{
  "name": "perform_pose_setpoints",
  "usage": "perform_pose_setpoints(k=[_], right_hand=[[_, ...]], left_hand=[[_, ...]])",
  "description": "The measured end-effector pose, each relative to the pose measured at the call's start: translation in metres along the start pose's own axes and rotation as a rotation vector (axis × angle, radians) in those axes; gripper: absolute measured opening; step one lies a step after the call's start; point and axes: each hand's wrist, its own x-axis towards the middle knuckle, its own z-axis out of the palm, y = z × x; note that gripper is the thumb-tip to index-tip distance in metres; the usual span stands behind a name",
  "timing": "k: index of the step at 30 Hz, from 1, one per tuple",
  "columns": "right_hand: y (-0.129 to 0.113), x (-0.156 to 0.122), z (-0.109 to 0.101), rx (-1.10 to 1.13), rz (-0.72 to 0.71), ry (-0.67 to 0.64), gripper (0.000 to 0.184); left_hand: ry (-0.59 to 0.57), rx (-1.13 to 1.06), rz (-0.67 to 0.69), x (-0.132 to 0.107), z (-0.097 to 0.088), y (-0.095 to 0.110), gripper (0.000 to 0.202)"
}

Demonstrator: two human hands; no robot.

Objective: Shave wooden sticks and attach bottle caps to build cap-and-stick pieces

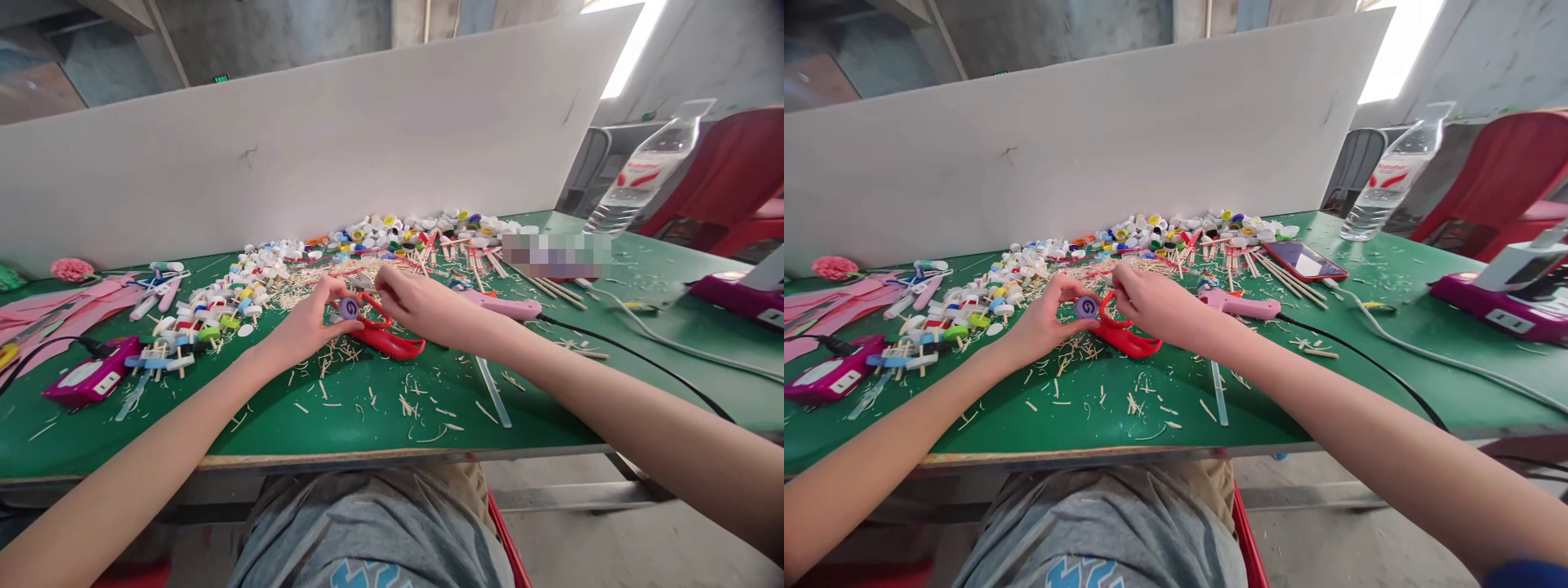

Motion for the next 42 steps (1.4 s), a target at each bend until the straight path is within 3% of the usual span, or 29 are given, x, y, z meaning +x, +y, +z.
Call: perform_pose_setpoints(k=[6, 18, 31, 42], right_hand=[[-0.001, -0.002, 0.005, 0.268, -0.160, 0.002, 0.020], [0.003, -0.001, 0.007, -0.035, -0.428, 0.070, 0.024], [0.003, 0.000, 0.020, 0.060, -0.457, 0.083, 0.020], [0.003, -0.001, 0.031, 0.119, -0.446, 0.118, 0.014]], left_hand=[[0.007, -0.015, -0.010, -0.001, 0.006, -0.002, 0.039], [-0.119, 0.179, 0.097, -0.003, 0.003, 0.005, 0.024], [-0.219, 0.219, 0.127, -0.011, 0.005, -0.001, 0.015], [-0.232, 0.217, 0.127, -0.013, 0.002, 0.000, 0.016]])
